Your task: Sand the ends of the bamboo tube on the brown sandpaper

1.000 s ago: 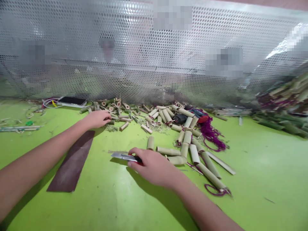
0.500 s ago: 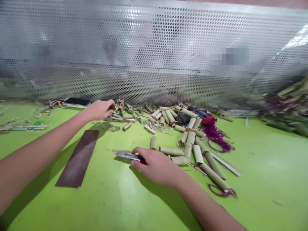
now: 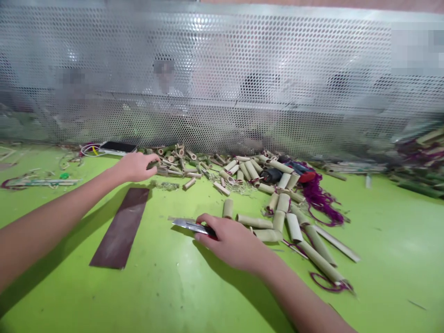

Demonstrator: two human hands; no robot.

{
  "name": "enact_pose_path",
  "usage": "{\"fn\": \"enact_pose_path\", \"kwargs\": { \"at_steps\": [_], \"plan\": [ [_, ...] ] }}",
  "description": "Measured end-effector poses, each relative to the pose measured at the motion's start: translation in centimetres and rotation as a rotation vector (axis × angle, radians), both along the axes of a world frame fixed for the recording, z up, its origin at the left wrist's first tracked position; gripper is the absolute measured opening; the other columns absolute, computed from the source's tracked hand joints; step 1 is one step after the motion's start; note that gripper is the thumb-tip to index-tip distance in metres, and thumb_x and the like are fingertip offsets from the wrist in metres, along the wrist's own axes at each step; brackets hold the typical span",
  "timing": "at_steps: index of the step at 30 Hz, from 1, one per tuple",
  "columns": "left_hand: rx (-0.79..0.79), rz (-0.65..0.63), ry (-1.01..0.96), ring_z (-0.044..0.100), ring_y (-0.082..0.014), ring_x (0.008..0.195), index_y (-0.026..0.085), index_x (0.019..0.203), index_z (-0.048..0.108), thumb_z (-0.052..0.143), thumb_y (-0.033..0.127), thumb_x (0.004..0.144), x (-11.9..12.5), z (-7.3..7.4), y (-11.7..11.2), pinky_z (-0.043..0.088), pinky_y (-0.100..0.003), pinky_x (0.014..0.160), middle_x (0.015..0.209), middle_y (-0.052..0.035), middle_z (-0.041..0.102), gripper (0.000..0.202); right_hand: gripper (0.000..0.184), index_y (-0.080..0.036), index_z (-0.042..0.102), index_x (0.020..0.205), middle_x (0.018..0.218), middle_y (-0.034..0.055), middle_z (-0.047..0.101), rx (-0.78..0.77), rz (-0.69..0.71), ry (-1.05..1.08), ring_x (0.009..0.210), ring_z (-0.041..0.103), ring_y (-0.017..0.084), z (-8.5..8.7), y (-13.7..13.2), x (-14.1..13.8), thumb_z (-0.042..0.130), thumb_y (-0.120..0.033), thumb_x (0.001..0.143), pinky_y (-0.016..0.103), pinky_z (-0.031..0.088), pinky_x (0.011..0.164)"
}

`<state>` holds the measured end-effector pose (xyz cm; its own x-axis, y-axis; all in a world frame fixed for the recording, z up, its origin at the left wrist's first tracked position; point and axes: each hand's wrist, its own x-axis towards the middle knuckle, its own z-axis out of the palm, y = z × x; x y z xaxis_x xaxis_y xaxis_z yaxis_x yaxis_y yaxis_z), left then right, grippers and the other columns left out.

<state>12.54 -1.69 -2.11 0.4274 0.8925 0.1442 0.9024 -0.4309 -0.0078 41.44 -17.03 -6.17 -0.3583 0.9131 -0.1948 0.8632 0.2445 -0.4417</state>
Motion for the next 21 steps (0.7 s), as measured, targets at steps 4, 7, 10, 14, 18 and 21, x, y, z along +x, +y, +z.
{"fn": "enact_pose_path", "kwargs": {
  "at_steps": [4, 7, 10, 14, 18, 21],
  "plan": [
    [-0.072, -0.02, -0.065, 0.066, -0.0236, 0.061, 0.024, 0.142, 0.055, 0.045, 0.043, 0.094, -2.4, -2.2, -2.5, 0.043, -0.031, 0.059, 0.071, -0.0035, 0.071, 0.053, 0.035, -0.026, 0.068, 0.115, 0.097, 0.0072, 0.074, -0.005, -0.013, 0.002, 0.078, 0.068, 0.025, 0.0, -0.2, 0.0, 0.05, -0.051, 0.098, 0.037, 0.049, 0.068],
    [-0.15, -0.045, -0.137, 0.07, -0.0241, 0.067, 0.024, 0.153, 0.042, 0.043, 0.047, 0.097, -4.1, -4.1, -4.7, 0.045, -0.03, 0.056, 0.087, -0.0066, 0.076, 0.061, 0.036, -0.026, 0.067, 0.117, 0.103, 0.0081, 0.074, 0.018, -0.006, -0.011, 0.085, 0.069, 0.027, -0.1, -0.2, -0.1, 0.05, -0.051, 0.098, 0.04, 0.051, 0.074],
    [-0.189, -0.094, -0.213, 0.074, -0.0267, 0.089, 0.025, 0.145, 0.052, 0.047, 0.046, 0.097, -4.9, -5.6, -6.4, 0.054, -0.033, 0.068, 0.115, -0.01, 0.076, 0.053, 0.037, -0.025, 0.067, 0.116, 0.108, 0.0092, 0.073, 0.051, 0.01, -0.029, 0.089, 0.068, 0.028, -0.3, 0.2, -0.1, 0.047, -0.051, 0.1, 0.044, 0.052, 0.08],
    [-0.185, -0.178, -0.328, 0.072, -0.0252, 0.103, 0.026, 0.13, 0.065, 0.049, 0.044, 0.098, -4.9, -6.2, -7.1, 0.058, -0.038, 0.085, 0.124, -0.0061, 0.074, 0.04, 0.045, -0.022, 0.066, 0.121, 0.12, 0.0136, 0.068, 0.117, -0.012, -0.07, 0.094, 0.068, 0.03, -1.0, 1.0, 0.4, 0.041, -0.053, 0.101, 0.053, 0.055, 0.087],
    [-0.16, -0.244, -0.412, 0.072, -0.0237, 0.101, 0.028, 0.123, 0.07, 0.056, 0.043, 0.096, -4.5, -6.0, -7.0, 0.057, -0.041, 0.091, 0.12, -0.0039, 0.076, 0.034, 0.051, -0.02, 0.065, 0.126, 0.128, 0.0175, 0.064, 0.24, -0.053, -0.049, 0.102, 0.067, 0.033, -0.6, 1.2, 0.1, 0.039, -0.055, 0.101, 0.059, 0.053, 0.094],
    [-0.186, -0.283, -0.492, 0.073, -0.023, 0.098, 0.028, 0.12, 0.071, 0.059, 0.042, 0.096, -4.3, -5.9, -7.4, 0.058, -0.04, 0.087, 0.117, -0.003, 0.077, 0.031, 0.05, -0.023, 0.067, 0.119, 0.123, 0.0146, 0.066, 0.171, -0.062, 0.091, 0.103, 0.067, 0.031, 0.4, 1.2, -2.3, 0.038, -0.06, 0.102, 0.054, 0.055, 0.092]
  ]
}}
